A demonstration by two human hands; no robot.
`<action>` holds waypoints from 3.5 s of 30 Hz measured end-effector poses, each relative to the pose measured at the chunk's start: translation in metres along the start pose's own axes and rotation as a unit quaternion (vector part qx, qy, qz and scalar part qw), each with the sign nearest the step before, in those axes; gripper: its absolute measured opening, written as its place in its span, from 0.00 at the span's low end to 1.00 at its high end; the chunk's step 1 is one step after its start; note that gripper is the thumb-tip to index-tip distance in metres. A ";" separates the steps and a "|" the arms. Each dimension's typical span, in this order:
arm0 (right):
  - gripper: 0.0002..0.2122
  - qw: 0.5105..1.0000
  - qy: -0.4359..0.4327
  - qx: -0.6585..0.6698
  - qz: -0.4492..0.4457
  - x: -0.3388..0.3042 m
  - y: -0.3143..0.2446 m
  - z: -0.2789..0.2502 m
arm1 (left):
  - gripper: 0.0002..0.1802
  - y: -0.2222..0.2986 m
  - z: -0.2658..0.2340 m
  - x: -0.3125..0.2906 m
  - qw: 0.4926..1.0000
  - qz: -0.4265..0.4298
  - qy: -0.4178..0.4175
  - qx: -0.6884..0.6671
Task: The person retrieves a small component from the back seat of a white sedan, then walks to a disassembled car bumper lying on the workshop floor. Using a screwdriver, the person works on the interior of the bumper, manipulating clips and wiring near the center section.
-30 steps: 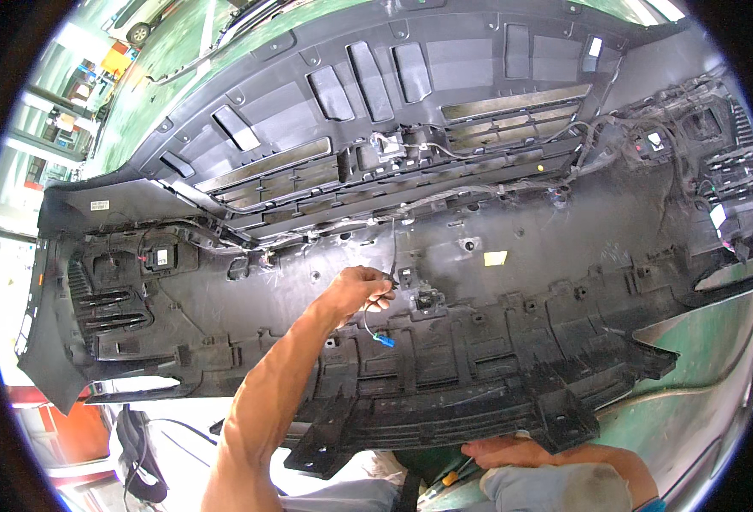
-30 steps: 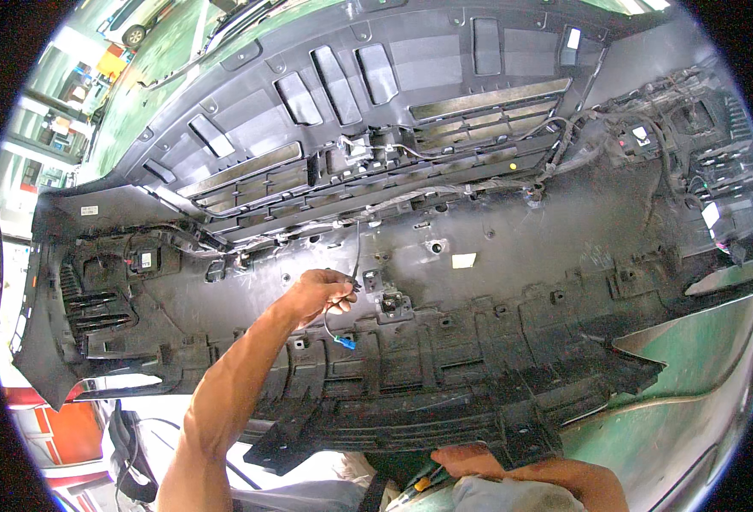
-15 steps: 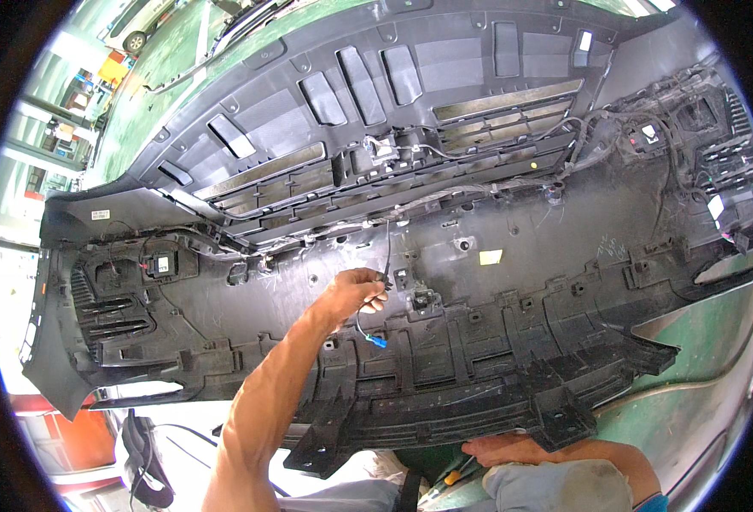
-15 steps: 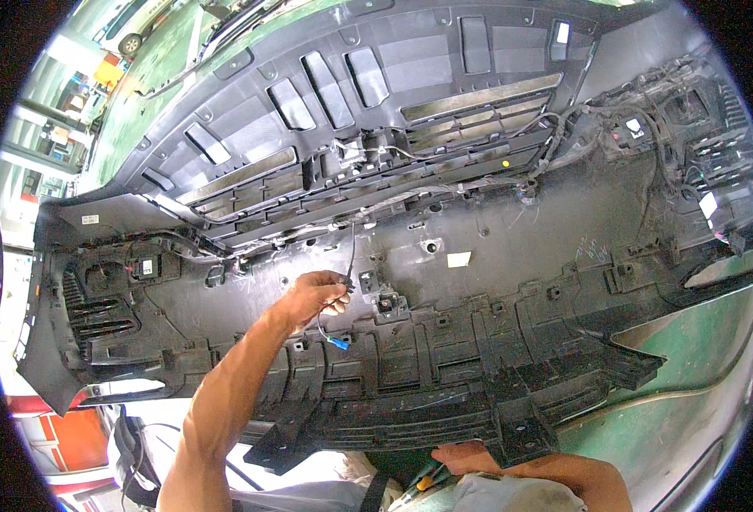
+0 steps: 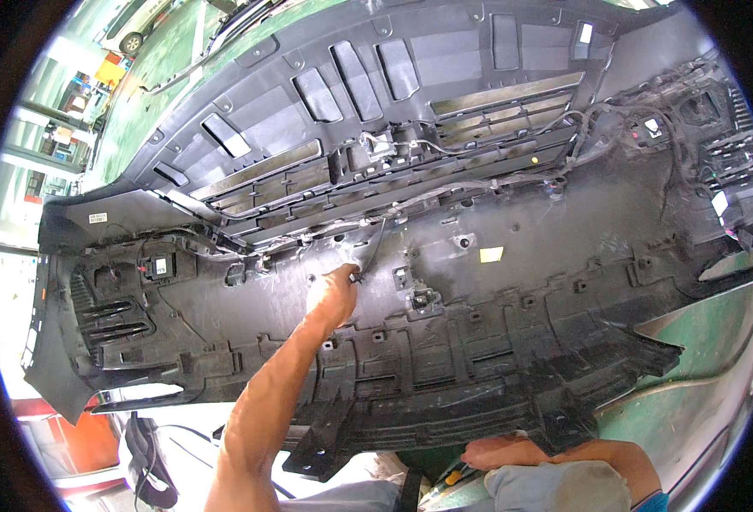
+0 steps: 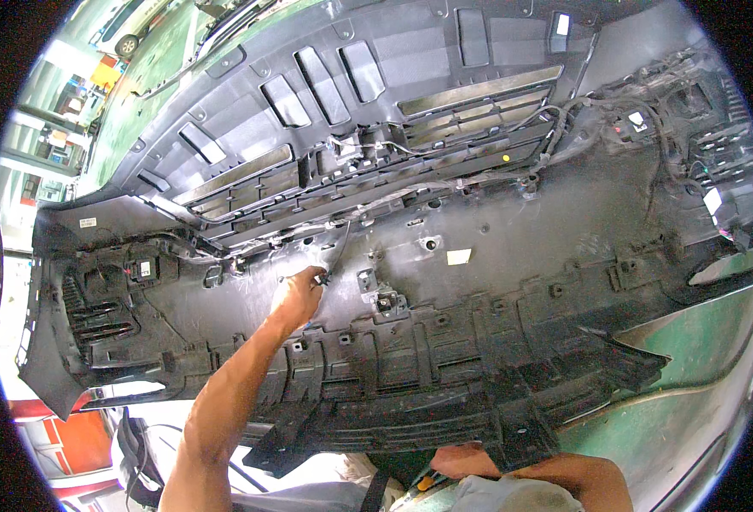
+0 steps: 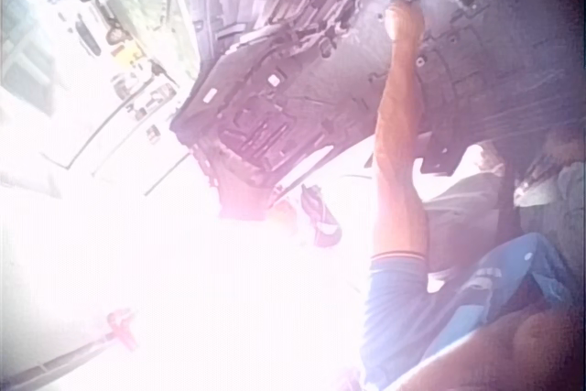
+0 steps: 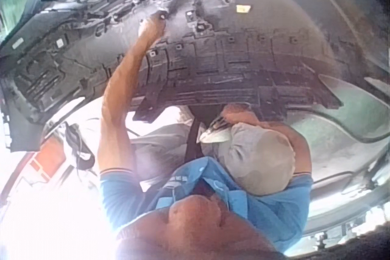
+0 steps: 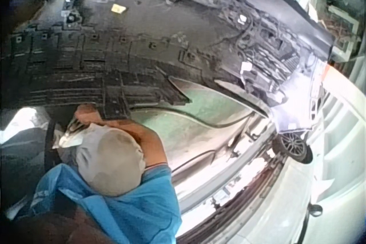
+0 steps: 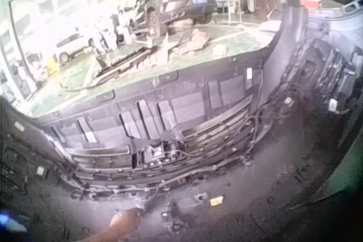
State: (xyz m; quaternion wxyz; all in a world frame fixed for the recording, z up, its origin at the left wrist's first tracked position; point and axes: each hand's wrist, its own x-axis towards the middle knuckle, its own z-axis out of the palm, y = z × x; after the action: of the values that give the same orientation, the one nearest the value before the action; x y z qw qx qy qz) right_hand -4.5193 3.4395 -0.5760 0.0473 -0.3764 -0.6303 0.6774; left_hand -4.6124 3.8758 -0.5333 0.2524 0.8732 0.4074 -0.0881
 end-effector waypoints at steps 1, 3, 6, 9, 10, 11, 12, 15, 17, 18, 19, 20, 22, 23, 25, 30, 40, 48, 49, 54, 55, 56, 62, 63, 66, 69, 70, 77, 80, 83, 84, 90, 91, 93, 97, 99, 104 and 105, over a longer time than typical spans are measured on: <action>0.09 0.999 -0.016 0.038 0.015 0.002 0.002 0.001 | 0.24 -0.002 0.001 -0.002 0.999 0.021 -0.006 0.041; 0.09 0.988 -0.088 0.087 0.089 0.015 0.003 0.004 | 0.27 -0.002 0.001 -0.006 0.998 0.016 -0.013 0.066; 0.10 0.993 -0.061 0.077 0.061 0.018 -0.005 0.009 | 0.32 0.002 -0.008 -0.013 0.997 -0.007 -0.046 0.058; 0.10 0.993 -0.083 -0.038 0.076 0.004 -0.028 0.005 | 0.35 0.005 -0.032 -0.034 0.997 -0.038 -0.069 -0.025; 0.10 0.990 -0.094 -0.076 0.077 -0.003 -0.040 0.001 | 0.35 0.004 -0.045 -0.045 0.996 -0.042 -0.063 -0.054; 0.07 0.993 0.062 -0.033 0.098 -0.024 -0.057 -0.001 | 0.35 -0.001 -0.061 -0.058 0.995 -0.051 -0.046 -0.079; 0.11 0.992 0.028 -0.087 0.084 -0.030 -0.070 -0.011 | 0.35 -0.007 -0.081 -0.073 0.994 -0.048 -0.015 -0.094; 0.11 0.984 0.052 -0.036 0.168 -0.058 -0.129 -0.034 | 0.26 -0.013 -0.141 -0.143 0.965 -0.137 0.002 -0.225; 0.12 0.980 0.017 -0.025 0.198 -0.077 -0.171 -0.054 | 0.22 -0.010 -0.184 -0.200 0.939 -0.164 -0.021 -0.300; 0.12 0.973 0.020 0.000 0.229 -0.090 -0.195 -0.061 | 0.20 -0.002 -0.199 -0.232 0.910 -0.200 -0.025 -0.363; 0.12 0.973 0.058 0.010 0.223 -0.106 -0.222 -0.064 | 0.18 0.011 -0.212 -0.268 0.897 -0.184 0.012 -0.402; 0.13 0.973 0.121 0.014 0.196 -0.121 -0.248 -0.067 | 0.16 0.028 -0.224 -0.305 0.883 -0.205 0.043 -0.421; 0.15 0.950 0.222 0.091 0.202 -0.144 -0.307 -0.064 | 0.18 0.063 -0.252 -0.372 0.835 -0.324 0.028 -0.444; 0.20 0.938 0.221 0.167 0.207 -0.154 -0.336 -0.061 | 0.21 0.085 -0.264 -0.401 0.817 -0.330 0.010 -0.472; 0.17 0.873 0.304 0.331 0.189 -0.170 -0.401 -0.037 | 0.22 0.135 -0.280 -0.447 0.746 -0.382 -0.095 -0.537; 0.17 0.665 0.369 0.646 0.065 -0.179 -0.551 0.049 | 0.20 0.255 -0.315 -0.481 0.714 -0.243 -0.199 -0.626; 0.29 0.550 0.498 0.668 -0.065 -0.344 -0.604 0.089 | 0.22 0.367 -0.390 -0.508 0.931 0.092 -0.349 -0.059; 0.26 0.694 0.557 0.454 0.046 -0.523 -0.543 0.175 | 0.16 0.577 -0.333 -0.533 0.877 0.333 -0.341 0.055; 0.26 0.682 0.538 0.491 0.065 -0.547 -0.535 0.188 | 0.16 0.613 -0.324 -0.534 0.867 0.376 -0.321 0.062; 0.21 0.448 0.604 0.658 0.048 -0.670 -0.492 0.245 | 0.23 0.757 -0.313 -0.513 0.877 0.462 -0.136 0.012; 0.18 0.396 0.617 0.678 0.054 -0.693 -0.478 0.249 | 0.24 0.774 -0.317 -0.507 0.902 0.390 -0.184 -0.012; 0.18 0.349 0.623 0.696 0.078 -0.714 -0.462 0.250 | 0.24 0.789 -0.319 -0.497 0.916 0.340 -0.203 -0.059; 0.17 0.195 0.660 0.724 0.049 -0.848 -0.330 0.229 | 0.24 0.880 -0.290 -0.418 0.941 0.203 -0.252 -0.103; 0.15 0.173 0.661 0.729 0.037 -0.870 -0.305 0.228 | 0.23 0.901 -0.277 -0.405 0.939 0.190 -0.261 -0.117; 0.12 0.206 0.691 0.692 0.045 -0.939 -0.226 0.236 | 0.24 0.992 -0.224 -0.361 0.933 0.193 -0.269 -0.143; 0.11 0.179 0.687 0.704 -0.031 -1.007 -0.160 0.264 | 0.24 1.110 -0.179 -0.306 0.910 0.261 -0.306 -0.099; 0.11 0.121 0.663 0.735 -0.071 -1.025 -0.159 0.289 | 0.21 1.145 -0.175 -0.292 0.897 0.278 -0.302 -0.164; 0.13 0.227 0.618 0.729 0.189 -1.175 -0.080 0.270 | 0.22 1.310 -0.206 -0.194 0.908 0.228 -0.304 -0.173; 0.15 0.324 0.586 0.704 0.235 -1.263 -0.029 0.195 | 0.24 1.328 -0.205 -0.162 0.939 0.166 -0.255 -0.161; 0.17 0.446 0.546 0.649 0.286 -1.368 0.033 0.102 | 0.23 1.356 -0.206 -0.146 0.968 0.046 -0.164 -0.186; 0.18 0.484 0.531 0.625 0.306 -1.400 0.050 0.072 | 0.23 1.366 -0.210 -0.147 0.968 0.038 -0.121 -0.217; 0.23 0.752 0.455 0.308 0.364 -1.614 0.177 -0.154 | 0.22 1.386 -0.210 -0.147 0.939 -0.064 -0.001 -0.338; 0.24 0.908 0.388 -0.031 0.154 -1.648 0.183 -0.187 | 0.22 1.384 -0.206 -0.141 0.934 -0.088 0.007 -0.348; 0.23 0.686 0.489 0.294 0.451 -1.668 0.207 -0.327 | 0.22 1.378 -0.201 -0.121 0.921 -0.137 0.024 -0.364; 0.17 0.665 0.527 0.259 0.461 -1.632 0.174 -0.534 | 0.22 1.363 -0.218 -0.056 0.891 -0.190 0.060 -0.409; 0.15 0.666 0.534 0.300 0.425 -1.609 0.132 -0.588 | 0.22 1.359 -0.241 -0.026 0.876 -0.208 0.059 -0.432; 0.13 0.663 0.507 0.437 0.335 -1.525 0.084 -0.662 | 0.20 1.309 -0.317 0.076 0.879 -0.229 0.080 -0.411; 0.11 0.638 0.513 0.456 0.349 -1.509 0.085 -0.670 | 0.21 1.299 -0.331 0.091 0.879 -0.254 0.081 -0.395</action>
State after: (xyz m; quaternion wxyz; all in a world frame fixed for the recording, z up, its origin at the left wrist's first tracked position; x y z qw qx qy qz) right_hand -3.0281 3.1575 0.0795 0.2884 -0.7859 0.0625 0.5434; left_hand -3.5876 3.4039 0.1968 0.5112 0.5718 0.6353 0.0899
